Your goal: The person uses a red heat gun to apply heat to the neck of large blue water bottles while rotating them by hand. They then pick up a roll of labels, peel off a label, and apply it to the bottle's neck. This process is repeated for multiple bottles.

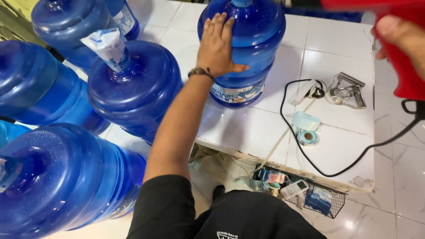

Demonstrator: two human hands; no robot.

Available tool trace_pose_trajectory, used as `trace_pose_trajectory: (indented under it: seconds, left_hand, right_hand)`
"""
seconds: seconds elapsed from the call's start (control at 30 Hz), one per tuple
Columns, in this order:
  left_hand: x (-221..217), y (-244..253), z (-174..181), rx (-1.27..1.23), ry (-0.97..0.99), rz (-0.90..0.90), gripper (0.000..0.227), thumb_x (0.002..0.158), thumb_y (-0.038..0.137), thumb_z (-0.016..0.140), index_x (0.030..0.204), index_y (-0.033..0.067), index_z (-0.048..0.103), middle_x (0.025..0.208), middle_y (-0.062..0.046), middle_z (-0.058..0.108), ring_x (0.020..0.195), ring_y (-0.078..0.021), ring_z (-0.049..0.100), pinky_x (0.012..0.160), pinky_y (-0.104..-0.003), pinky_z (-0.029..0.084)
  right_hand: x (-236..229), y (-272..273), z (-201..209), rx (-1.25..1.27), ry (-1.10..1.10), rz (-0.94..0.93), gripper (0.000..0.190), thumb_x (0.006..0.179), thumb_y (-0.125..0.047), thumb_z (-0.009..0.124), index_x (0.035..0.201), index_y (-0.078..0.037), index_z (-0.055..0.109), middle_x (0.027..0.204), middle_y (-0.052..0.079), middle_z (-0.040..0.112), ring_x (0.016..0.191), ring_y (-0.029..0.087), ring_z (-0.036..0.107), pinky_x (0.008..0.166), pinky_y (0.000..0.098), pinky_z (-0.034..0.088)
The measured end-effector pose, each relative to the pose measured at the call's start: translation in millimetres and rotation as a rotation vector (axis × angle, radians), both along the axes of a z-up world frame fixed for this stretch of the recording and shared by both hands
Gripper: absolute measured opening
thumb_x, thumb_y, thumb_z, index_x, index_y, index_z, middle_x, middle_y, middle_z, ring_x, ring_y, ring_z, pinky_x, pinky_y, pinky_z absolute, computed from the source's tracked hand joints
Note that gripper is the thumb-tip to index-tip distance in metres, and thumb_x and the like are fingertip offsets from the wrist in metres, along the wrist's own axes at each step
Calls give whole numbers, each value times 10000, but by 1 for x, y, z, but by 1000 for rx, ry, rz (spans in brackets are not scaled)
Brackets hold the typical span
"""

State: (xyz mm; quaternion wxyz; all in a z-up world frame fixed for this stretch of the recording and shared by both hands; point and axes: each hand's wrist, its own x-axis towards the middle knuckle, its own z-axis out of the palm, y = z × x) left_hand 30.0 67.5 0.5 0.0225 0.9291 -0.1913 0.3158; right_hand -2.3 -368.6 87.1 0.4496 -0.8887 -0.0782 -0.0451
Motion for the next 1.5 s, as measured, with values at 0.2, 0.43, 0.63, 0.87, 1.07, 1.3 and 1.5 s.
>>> trace_pose_trajectory:
  seconds: [0.2, 0.43, 0.63, 0.87, 1.07, 1.3, 1.5]
  left_hand:
    - [-27, -69, -14, -114, -112, 359, 1456, 517, 852, 1037, 1496, -2, 378, 1553, -240, 416, 1490, -415, 333, 1271, -578, 204]
    - [-24, -121, -9, -356, -106, 583, 1188, 503, 751, 994, 1375, 108, 506, 1469, -161, 511, 1483, -407, 366, 1268, -602, 195]
    - [-36, -55, -13, -272, -91, 170, 992, 661, 604, 1020, 1316, 78, 493, 1424, -170, 476, 1413, -381, 387, 1205, -548, 291]
    - [-32, 19, 19, -30, 214, 21, 1413, 591, 719, 988, 1539, -33, 260, 1604, -235, 274, 1529, -411, 161, 1261, -570, 111]
    - [-28, 7, -3, -88, 25, 121, 1392, 594, 901, 904, 1516, 14, 353, 1559, -194, 383, 1488, -390, 307, 1203, -603, 293]
    - [-45, -79, -22, -266, -246, 463, 1326, 445, 753, 1054, 1432, 96, 460, 1506, -100, 489, 1482, -310, 394, 1184, -622, 362]
    - [-19, -124, -14, -424, -23, 692, 1239, 503, 766, 1027, 1452, 203, 460, 1552, -59, 445, 1541, -274, 236, 1249, -596, 205]
  right_hand:
    - [-16, 2, 6, 11, -8, 24, 470, 1261, -630, 504, 1367, -193, 642, 945, 30, 614, 828, 113, 566, 749, 234, 459]
    - [-18, 8, -3, -14, -24, 15, 468, 1254, -611, 581, 1369, -166, 669, 942, 54, 662, 733, 127, 587, 598, 287, 464]
    - [-46, 22, 11, 24, -232, 108, 335, 1332, -356, 626, 1333, -22, 646, 1197, 56, 723, 862, 129, 708, 653, 280, 573]
    - [-91, 51, 44, -237, -489, 170, 274, 1224, -144, 740, 1362, 83, 672, 1092, 197, 747, 773, 295, 739, 723, 367, 585]
    - [-71, 35, 36, -9, -267, 138, 296, 1311, -266, 602, 1326, 22, 671, 1069, 136, 713, 864, 203, 706, 731, 325, 589]
    - [-74, 41, 41, -189, -337, 96, 252, 1265, -257, 652, 1298, -16, 718, 900, 91, 729, 836, 170, 718, 783, 308, 573]
    - [-69, 31, 24, 4, -244, 155, 252, 1307, -210, 609, 1299, 41, 642, 1150, 131, 727, 850, 194, 721, 728, 302, 608]
